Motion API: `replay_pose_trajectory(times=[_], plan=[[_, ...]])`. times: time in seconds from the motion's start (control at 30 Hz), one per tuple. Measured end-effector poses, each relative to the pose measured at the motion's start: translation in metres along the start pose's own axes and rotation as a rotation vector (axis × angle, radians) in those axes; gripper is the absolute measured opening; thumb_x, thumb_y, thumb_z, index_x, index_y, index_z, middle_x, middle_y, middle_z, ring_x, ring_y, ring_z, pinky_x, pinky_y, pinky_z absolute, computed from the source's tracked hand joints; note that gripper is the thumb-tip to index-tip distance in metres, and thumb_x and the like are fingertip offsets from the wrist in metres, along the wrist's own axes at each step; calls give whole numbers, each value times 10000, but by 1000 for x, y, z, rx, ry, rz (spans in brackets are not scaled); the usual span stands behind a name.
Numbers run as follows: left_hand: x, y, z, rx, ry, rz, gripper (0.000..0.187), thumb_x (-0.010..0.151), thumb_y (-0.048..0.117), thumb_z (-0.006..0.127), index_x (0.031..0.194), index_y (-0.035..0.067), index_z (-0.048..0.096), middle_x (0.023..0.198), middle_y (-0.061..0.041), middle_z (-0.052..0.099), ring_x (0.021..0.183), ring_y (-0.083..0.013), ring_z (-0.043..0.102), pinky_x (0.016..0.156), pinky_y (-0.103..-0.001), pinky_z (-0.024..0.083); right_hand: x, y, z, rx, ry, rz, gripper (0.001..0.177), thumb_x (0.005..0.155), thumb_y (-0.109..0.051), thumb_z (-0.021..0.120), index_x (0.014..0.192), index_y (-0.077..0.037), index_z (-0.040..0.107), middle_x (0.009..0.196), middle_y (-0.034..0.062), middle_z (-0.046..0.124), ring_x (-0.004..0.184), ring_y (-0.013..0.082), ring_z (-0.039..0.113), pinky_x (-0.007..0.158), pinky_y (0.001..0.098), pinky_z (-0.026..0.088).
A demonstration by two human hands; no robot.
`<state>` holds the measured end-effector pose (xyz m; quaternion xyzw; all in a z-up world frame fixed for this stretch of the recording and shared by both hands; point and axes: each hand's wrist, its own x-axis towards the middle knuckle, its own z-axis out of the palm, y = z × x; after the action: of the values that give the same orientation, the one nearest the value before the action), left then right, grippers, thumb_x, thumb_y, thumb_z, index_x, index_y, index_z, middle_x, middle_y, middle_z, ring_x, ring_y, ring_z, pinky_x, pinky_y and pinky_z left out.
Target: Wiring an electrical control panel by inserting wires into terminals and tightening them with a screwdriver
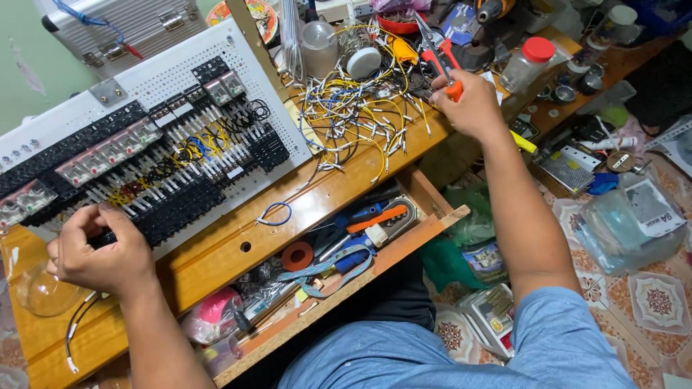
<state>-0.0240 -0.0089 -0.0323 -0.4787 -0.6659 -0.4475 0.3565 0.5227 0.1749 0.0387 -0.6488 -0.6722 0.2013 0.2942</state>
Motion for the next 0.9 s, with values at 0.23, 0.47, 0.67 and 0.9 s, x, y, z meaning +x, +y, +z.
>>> replay_pose_trajectory(times=[0.23, 0.47, 0.67, 0.9], plan=[[-1, -3, 1, -31, -4, 15, 51, 999, 33, 807, 1012, 81, 817, 865, -65, 752, 768, -293, 618, 810, -428, 441, 8, -13, 1, -65, -152, 97, 187, 985, -166, 695, 1172, -161, 691, 1188, 92, 698, 904, 177, 624, 766, 374, 531], [-1, -3, -1, -26, -11, 23, 51, 1001, 25, 821, 1031, 66, 822, 876, -76, 760, 778, -295, 627, 782, -428, 447, 10, -1, 6, 9, -184, -17, 172, 966, -156, 699, 1135, -128, 686, 1023, 6, 775, 1014, 153, 697, 941, 353, 509], [-3, -4, 0, 9, -15, 14, 50, 1004, 51, 815, 1033, 90, 825, 880, -54, 763, 790, -299, 633, 840, -434, 427, 7, -14, 3, -47, -166, 112, 204, 974, -144, 697, 1176, -164, 674, 974, 5, 750, 814, 126, 629, 722, 346, 500], [-4, -6, 1, 2, -16, 4, 37, 1016, 58, 821, 1034, 89, 825, 858, -47, 747, 793, -295, 632, 866, -441, 413, 26, 14, 31, -48, -126, 28, 328, 883, -160, 796, 1183, -136, 665, 948, 8, 756, 878, 185, 673, 869, 385, 494]])
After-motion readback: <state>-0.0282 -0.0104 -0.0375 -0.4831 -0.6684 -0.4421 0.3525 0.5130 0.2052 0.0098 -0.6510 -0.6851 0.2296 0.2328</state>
